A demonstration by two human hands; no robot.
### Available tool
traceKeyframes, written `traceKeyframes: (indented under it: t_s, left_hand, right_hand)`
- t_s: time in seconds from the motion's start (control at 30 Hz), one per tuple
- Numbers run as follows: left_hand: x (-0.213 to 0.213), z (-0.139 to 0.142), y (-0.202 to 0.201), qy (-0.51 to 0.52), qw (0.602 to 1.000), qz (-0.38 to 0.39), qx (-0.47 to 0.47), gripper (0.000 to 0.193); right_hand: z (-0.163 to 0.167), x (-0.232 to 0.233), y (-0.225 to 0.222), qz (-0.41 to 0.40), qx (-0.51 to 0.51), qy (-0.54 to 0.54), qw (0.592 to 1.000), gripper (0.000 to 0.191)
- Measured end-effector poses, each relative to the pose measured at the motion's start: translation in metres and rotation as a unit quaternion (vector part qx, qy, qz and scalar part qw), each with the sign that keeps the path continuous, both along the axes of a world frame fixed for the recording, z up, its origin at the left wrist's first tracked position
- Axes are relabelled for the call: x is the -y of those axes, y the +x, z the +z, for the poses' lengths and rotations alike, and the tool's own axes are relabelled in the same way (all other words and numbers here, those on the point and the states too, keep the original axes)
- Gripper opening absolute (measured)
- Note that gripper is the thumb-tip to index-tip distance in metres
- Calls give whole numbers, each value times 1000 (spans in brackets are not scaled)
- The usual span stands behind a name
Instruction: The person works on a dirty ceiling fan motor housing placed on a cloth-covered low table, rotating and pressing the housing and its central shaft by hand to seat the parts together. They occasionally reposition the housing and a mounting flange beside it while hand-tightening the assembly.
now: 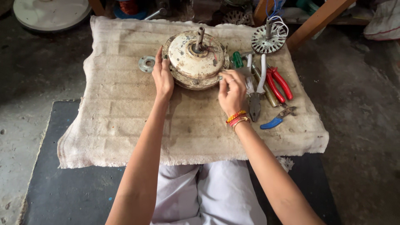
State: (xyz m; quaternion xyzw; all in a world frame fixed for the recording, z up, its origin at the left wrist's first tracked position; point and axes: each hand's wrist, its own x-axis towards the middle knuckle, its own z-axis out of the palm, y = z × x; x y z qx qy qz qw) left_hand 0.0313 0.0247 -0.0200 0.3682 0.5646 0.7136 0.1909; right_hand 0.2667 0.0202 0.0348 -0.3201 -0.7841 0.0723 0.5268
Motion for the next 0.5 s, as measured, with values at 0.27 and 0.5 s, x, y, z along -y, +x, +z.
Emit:
traceKeyframes:
  t_s: [0.27,0.5]
  left_hand:
    - [2,1,2,-26,1000,8,8,53]
    - [1,-2,1,1,1000,6,-2,51]
  right_hand:
    - [0,4,0,76,53,40,995,16]
    - [-1,3,0,77,39,34,996,18]
